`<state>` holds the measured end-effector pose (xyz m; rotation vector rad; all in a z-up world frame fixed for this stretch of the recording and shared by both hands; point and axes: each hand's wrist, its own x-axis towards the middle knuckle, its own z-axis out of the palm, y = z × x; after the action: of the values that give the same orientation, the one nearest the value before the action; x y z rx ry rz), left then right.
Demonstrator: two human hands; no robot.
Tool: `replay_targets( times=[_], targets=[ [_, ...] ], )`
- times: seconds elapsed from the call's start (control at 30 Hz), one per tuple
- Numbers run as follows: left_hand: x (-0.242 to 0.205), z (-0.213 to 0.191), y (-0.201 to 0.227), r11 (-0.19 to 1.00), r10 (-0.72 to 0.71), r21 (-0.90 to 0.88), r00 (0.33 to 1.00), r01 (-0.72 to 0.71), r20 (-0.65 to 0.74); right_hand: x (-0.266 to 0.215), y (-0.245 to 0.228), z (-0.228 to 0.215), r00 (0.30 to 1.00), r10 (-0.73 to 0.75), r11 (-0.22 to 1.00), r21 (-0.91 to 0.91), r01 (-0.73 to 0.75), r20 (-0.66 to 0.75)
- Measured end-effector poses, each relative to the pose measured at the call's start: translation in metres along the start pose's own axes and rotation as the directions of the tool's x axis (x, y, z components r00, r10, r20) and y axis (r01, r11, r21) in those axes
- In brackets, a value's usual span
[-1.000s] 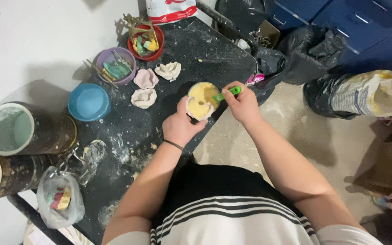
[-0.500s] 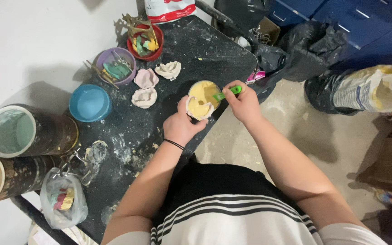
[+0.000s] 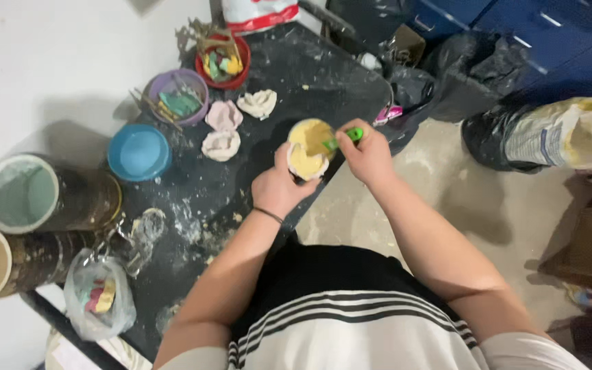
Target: The person mixes a yellow paste in a small container using a green spatula, then scoops the paste into several small molds placed on a cluttered work table. The person repeats the scooping and filling action for multiple molds.
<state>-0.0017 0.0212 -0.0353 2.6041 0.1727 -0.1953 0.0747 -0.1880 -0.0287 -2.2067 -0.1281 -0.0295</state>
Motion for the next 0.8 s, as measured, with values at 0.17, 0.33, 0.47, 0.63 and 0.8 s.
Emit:
replay_targets(
  times=[0.17,0.33,0.47,0.63,0.8],
  targets=[
    [-0.004,0.012,-0.001,0.999,-0.046,0.017,0.999,0.046,0.021,-0.003,-0.005,0.004,0.999,0.031,0.998,-0.053,-0.029,0.028],
    [-0.004,0.003,0.004,0.997,-0.069,-0.026,0.996,0.070,0.052,0.008,-0.006,0.005,0.999,0.019,0.998,-0.059,-0.018,0.026],
    [-0.013,-0.001,0.010,0.992,-0.089,-0.081,0.994,0.094,0.059,0.007,-0.003,0.007,0.998,0.042,0.997,-0.065,-0.039,0.049],
    [-0.007,0.008,0.006,0.994,-0.100,-0.036,0.995,0.101,0.016,0.014,0.006,0.007,0.998,0.022,0.999,-0.028,-0.020,0.064],
    [-0.010,-0.002,0.013,0.987,-0.113,-0.114,0.993,0.116,0.030,0.015,0.002,-0.002,0.999,-0.006,0.999,0.045,0.003,0.054]
  ],
)
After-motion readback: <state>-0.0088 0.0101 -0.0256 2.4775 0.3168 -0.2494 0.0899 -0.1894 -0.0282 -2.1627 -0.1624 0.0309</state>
